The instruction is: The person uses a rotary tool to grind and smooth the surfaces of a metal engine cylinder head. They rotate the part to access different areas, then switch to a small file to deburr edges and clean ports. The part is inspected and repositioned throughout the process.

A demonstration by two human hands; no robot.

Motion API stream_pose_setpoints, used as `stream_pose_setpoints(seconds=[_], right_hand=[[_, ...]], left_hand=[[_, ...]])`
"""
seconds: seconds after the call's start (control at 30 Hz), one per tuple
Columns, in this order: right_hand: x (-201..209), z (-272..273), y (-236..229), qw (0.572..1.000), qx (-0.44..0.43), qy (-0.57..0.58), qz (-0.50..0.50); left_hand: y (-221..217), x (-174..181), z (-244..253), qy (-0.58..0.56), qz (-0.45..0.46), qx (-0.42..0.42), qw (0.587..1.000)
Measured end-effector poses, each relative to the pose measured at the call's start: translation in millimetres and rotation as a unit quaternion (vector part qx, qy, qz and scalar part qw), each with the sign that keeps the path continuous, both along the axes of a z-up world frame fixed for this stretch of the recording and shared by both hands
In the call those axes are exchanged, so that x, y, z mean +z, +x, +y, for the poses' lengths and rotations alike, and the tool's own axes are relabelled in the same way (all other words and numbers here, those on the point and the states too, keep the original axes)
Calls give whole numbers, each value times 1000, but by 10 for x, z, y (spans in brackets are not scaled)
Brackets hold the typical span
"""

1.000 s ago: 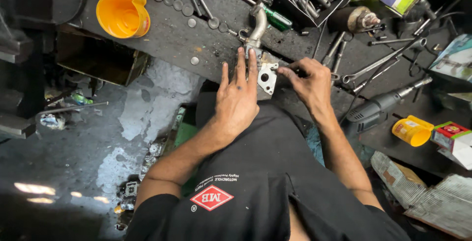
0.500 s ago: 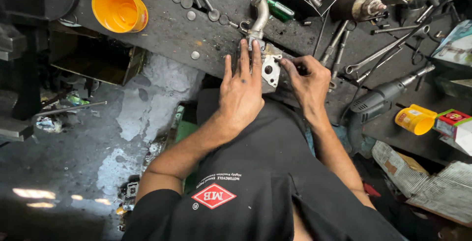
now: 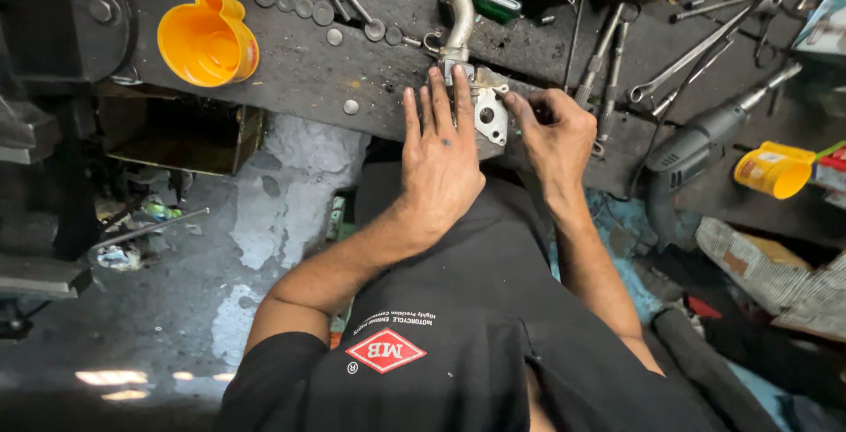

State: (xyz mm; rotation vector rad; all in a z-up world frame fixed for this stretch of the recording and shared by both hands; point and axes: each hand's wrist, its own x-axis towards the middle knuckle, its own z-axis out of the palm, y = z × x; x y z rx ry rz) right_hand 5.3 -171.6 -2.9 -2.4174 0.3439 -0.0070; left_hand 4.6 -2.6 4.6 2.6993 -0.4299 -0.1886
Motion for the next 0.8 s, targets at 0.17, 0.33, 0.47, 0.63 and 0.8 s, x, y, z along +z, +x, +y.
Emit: stream_pose_setpoints(seconds=[0.17, 0.33, 0.47, 0.63, 0.8], right_hand=[[-11, 47, -2, 999, -3, -44, -31], [-26, 79, -20, 999, -12, -45, -28], [-4, 84, 2, 998, -24, -53, -29], [75, 110, -1, 998, -25, -48, -6], [-9, 89, -103, 998, -45, -39, 4]], left_hand=[[33, -3, 56, -23, 28, -28, 999], [34, -17, 74, -25, 14, -34, 999], [25, -44, 71, -38, 12, -33, 999], [54, -39, 97, -47, 17, -45, 998], [44, -66, 108, -61, 9, -52, 997]])
